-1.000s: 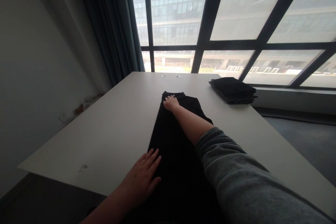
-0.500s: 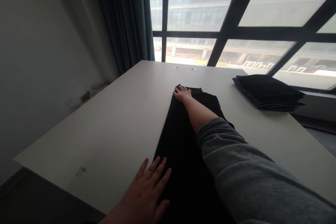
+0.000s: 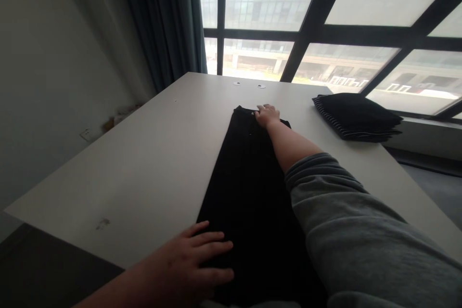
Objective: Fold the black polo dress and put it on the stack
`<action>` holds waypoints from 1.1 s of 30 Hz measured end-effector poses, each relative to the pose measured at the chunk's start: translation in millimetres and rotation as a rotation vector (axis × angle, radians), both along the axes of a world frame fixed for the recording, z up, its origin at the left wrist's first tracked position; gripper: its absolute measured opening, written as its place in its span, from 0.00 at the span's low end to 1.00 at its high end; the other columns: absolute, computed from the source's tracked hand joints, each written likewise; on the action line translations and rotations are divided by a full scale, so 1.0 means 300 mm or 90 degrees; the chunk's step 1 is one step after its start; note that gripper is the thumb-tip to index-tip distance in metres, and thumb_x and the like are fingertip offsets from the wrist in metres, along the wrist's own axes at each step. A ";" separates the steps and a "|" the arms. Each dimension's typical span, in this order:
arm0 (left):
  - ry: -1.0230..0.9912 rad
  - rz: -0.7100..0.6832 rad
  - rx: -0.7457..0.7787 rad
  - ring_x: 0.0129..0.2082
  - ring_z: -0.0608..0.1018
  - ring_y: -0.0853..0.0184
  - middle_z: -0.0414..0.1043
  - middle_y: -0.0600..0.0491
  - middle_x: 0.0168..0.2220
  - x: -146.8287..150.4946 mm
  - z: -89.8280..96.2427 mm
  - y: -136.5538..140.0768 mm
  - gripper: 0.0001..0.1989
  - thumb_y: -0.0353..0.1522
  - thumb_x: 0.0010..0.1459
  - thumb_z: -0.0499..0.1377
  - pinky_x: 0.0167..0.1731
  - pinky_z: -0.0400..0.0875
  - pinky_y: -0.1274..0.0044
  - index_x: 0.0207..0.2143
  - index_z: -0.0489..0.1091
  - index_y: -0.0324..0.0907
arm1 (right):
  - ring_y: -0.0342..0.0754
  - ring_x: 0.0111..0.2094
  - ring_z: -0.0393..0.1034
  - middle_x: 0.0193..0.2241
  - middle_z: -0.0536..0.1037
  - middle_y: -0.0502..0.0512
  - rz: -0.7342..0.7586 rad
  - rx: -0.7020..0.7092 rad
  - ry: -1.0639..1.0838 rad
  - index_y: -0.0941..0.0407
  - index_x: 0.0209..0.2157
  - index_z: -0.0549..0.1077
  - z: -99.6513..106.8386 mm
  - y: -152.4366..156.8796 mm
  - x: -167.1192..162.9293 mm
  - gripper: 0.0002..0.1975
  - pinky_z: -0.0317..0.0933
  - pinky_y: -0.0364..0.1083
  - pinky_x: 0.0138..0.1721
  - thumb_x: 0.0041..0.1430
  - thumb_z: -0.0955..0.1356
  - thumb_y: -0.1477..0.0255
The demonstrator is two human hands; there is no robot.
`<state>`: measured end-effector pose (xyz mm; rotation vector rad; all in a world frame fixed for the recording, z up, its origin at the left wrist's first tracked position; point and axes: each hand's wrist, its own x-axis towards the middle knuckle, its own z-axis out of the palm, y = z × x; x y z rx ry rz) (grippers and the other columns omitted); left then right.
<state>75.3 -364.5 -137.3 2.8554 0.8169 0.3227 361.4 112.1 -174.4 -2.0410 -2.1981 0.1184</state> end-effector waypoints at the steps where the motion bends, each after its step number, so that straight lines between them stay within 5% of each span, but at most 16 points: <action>1: -0.016 -0.010 0.000 0.64 0.72 0.62 0.69 0.57 0.65 0.033 0.000 0.013 0.16 0.37 0.71 0.58 0.68 0.62 0.68 0.60 0.71 0.55 | 0.60 0.72 0.40 0.70 0.46 0.59 -0.030 -0.024 0.000 0.47 0.74 0.58 0.011 -0.012 0.083 0.31 0.40 0.69 0.72 0.75 0.54 0.54; 4: -0.023 -0.115 0.019 0.63 0.73 0.63 0.70 0.57 0.65 0.187 -0.003 0.065 0.14 0.34 0.72 0.56 0.58 0.70 0.70 0.57 0.73 0.50 | 0.59 0.70 0.49 0.67 0.55 0.62 -0.070 -0.109 0.002 0.50 0.73 0.61 0.041 -0.069 0.310 0.31 0.46 0.63 0.73 0.75 0.58 0.56; 7: 0.007 -0.259 0.036 0.61 0.73 0.64 0.67 0.57 0.67 0.392 0.000 0.116 0.17 0.32 0.73 0.53 0.48 0.73 0.70 0.60 0.71 0.48 | 0.46 0.66 0.60 0.64 0.61 0.57 -0.021 -0.162 0.016 0.50 0.74 0.62 0.053 -0.142 0.442 0.30 0.51 0.46 0.75 0.76 0.58 0.57; 12: 0.061 -0.335 -0.009 0.42 0.80 0.64 0.67 0.56 0.66 0.693 -0.005 0.152 0.22 0.35 0.72 0.53 0.30 0.73 0.71 0.66 0.67 0.51 | 0.39 0.65 0.62 0.63 0.63 0.57 0.033 -0.171 0.036 0.53 0.71 0.67 0.036 -0.205 0.462 0.28 0.53 0.38 0.73 0.79 0.54 0.59; 17: 0.176 -0.309 -0.062 0.28 0.76 0.66 0.75 0.52 0.52 0.821 -0.001 0.158 0.16 0.37 0.71 0.56 0.15 0.55 0.75 0.58 0.72 0.50 | 0.41 0.61 0.65 0.60 0.67 0.60 0.020 -0.152 0.027 0.58 0.66 0.71 0.032 -0.202 0.445 0.27 0.57 0.36 0.68 0.78 0.54 0.62; 24: 0.061 -0.296 0.032 0.39 0.74 0.64 0.73 0.52 0.48 0.781 0.060 0.132 0.06 0.32 0.68 0.61 0.25 0.62 0.74 0.46 0.75 0.46 | 0.39 0.55 0.67 0.52 0.72 0.63 0.047 -0.111 -0.037 0.67 0.64 0.72 0.084 -0.206 0.424 0.28 0.58 0.31 0.63 0.77 0.56 0.64; 28: -0.040 -0.230 0.125 0.33 0.69 0.66 0.70 0.53 0.36 0.653 0.097 0.084 0.03 0.30 0.70 0.58 0.28 0.60 0.72 0.41 0.71 0.42 | 0.39 0.55 0.68 0.50 0.73 0.64 0.071 -0.090 -0.102 0.69 0.60 0.73 0.147 -0.168 0.363 0.30 0.60 0.38 0.66 0.76 0.59 0.58; 33: -0.103 -0.138 0.110 0.37 0.70 0.67 0.74 0.56 0.45 0.445 0.113 0.030 0.04 0.27 0.67 0.61 0.33 0.59 0.72 0.41 0.67 0.42 | 0.42 0.59 0.67 0.52 0.71 0.68 0.128 -0.079 -0.195 0.71 0.56 0.75 0.215 -0.088 0.242 0.26 0.58 0.46 0.71 0.73 0.64 0.61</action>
